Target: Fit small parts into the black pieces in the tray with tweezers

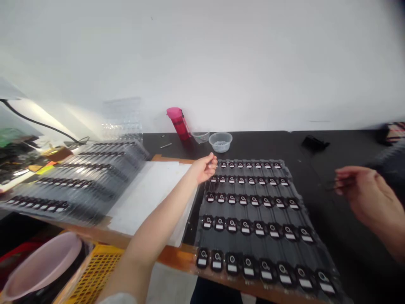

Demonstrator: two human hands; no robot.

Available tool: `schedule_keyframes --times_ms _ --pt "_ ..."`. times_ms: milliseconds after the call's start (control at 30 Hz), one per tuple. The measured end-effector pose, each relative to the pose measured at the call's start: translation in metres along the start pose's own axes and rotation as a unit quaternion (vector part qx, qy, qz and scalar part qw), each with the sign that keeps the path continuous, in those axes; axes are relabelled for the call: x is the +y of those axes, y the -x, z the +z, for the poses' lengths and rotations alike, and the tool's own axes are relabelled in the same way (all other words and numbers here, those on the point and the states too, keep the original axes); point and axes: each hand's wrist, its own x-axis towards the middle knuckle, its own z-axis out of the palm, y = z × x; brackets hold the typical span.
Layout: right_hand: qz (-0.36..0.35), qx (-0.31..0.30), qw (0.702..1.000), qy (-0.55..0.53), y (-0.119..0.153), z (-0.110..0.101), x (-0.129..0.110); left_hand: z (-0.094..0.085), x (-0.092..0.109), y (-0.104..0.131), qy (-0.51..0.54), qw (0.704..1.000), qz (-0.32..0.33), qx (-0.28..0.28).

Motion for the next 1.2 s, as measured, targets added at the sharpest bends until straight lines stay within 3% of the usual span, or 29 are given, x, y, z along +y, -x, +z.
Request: schedule_keyframes --times_ms 100,200,333,467,633,900,1033,1200 --pt "0.019 -0.097 0.992 -0.083 0.008 0.021 -0.014 0.004 -0.026 0.017 -0.018 0.999 -0.021 -0.043" --pt "0.043 -0.188 0.973 -0.127 0.022 0.056 -0.029 0.013 -0.047 0.028 -0.029 0.998 -0.027 -0.058" --pt "0.025 -0.266 0.959 -0.100 0.036 0.099 -0.039 0.021 -0.063 0.037 -0.021 0.998 -0.028 -0.058" --pt "-0.023 -0.308 0.950 -0.050 0.041 0.123 -0.035 0.021 -0.070 0.041 -0.018 0.998 -0.020 -0.049" --pt "-0.075 -0.335 0.938 -0.038 0.046 0.135 -0.024 0.017 -0.074 0.043 -0.028 0.997 -0.019 -0.066" --pt "-0.248 -0.343 0.906 0.016 0.047 0.139 -0.025 0.016 -0.074 0.045 -0.016 0.997 -0.040 -0.066" --pt "-0.245 -0.348 0.905 0.019 0.047 0.141 -0.026 0.015 -0.075 0.045 -0.015 0.996 -0.043 -0.071" --pt "-0.175 -0.356 0.918 -0.023 0.049 0.142 -0.025 0.014 -0.076 0.045 -0.001 0.996 -0.040 -0.082"
